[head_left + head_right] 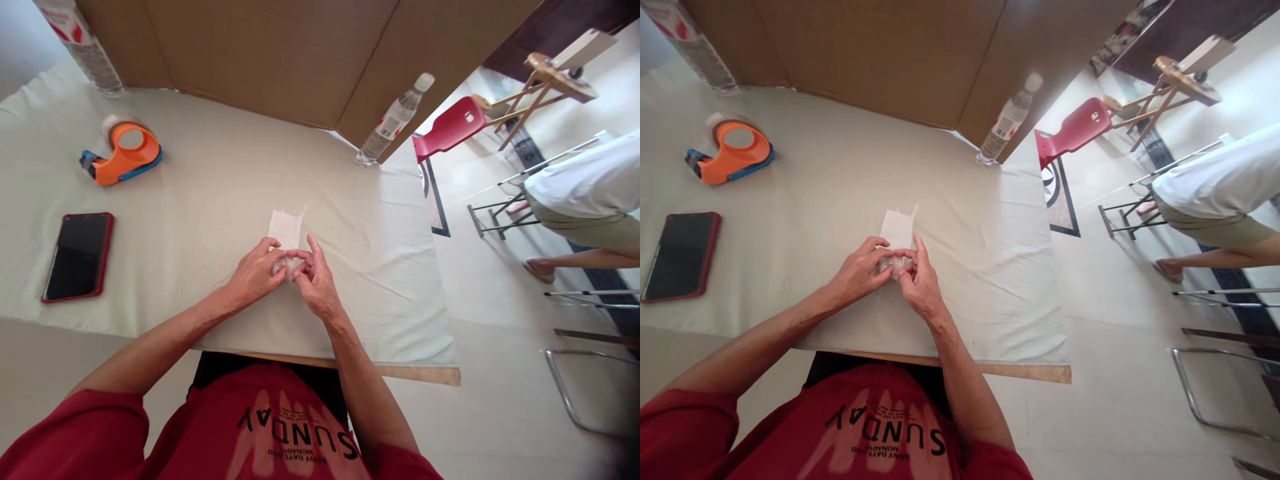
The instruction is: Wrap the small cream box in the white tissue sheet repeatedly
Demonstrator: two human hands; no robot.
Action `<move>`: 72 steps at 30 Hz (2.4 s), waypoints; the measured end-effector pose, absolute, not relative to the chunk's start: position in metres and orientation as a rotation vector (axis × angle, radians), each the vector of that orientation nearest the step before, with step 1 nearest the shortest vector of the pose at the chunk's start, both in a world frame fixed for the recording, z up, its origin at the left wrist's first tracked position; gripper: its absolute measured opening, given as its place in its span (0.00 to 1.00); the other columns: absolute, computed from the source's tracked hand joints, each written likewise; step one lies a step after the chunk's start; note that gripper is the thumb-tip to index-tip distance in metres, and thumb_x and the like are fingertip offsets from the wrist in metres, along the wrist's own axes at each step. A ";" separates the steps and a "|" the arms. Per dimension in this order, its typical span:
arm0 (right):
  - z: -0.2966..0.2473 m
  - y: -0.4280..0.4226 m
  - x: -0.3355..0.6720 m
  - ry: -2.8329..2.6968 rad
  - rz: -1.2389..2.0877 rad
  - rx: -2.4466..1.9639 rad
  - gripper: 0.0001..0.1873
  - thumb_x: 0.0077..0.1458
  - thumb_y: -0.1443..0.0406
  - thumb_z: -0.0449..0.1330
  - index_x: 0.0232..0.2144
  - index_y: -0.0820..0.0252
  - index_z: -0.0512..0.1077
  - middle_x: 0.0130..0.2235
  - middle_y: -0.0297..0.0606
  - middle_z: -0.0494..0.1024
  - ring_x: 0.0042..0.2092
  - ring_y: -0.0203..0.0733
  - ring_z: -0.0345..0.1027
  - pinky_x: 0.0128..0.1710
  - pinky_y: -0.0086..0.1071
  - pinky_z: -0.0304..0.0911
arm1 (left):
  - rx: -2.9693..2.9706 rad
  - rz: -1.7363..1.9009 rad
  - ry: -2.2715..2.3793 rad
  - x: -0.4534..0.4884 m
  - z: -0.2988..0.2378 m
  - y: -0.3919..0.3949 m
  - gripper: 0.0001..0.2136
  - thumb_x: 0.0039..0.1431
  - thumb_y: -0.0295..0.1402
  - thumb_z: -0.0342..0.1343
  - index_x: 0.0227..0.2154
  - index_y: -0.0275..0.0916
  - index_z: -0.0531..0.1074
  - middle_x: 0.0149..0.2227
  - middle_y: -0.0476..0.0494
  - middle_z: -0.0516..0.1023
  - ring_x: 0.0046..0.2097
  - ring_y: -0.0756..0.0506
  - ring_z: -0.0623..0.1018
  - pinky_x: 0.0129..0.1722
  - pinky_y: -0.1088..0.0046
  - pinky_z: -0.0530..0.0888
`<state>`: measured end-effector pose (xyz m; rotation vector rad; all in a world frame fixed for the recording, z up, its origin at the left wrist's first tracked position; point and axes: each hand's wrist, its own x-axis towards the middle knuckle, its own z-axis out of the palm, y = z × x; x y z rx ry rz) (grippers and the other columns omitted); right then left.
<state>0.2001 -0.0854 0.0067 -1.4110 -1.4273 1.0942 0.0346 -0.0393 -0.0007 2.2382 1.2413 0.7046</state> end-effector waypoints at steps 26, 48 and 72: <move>0.012 -0.056 0.215 -1.810 0.829 -1.603 0.34 0.58 0.67 0.50 0.67 0.57 0.54 0.48 0.41 0.80 0.39 0.41 0.70 0.38 0.36 0.67 | 1.985 0.847 1.256 0.037 -0.005 -0.035 0.03 0.55 0.28 0.56 0.33 0.39 0.71 0.40 0.46 0.73 0.28 0.52 0.69 0.31 0.73 0.71; -0.012 0.036 0.217 -1.553 1.063 -1.738 0.21 0.42 0.59 0.65 0.39 0.63 0.73 0.25 0.28 0.69 0.29 0.35 0.61 0.30 0.29 0.58 | 2.250 0.876 1.134 0.034 -0.012 -0.031 0.11 0.58 0.27 0.54 0.41 0.42 0.77 0.49 0.44 0.81 0.46 0.45 0.81 0.39 0.70 0.77; 0.005 -0.067 0.211 -1.699 0.844 -1.166 0.11 0.59 0.68 0.57 0.39 0.52 0.79 0.45 0.38 0.82 0.51 0.44 0.75 0.54 0.41 0.68 | 2.054 0.859 1.194 0.027 -0.017 -0.025 0.18 0.53 0.34 0.62 0.47 0.39 0.70 0.61 0.31 0.65 0.63 0.35 0.67 0.58 0.54 0.68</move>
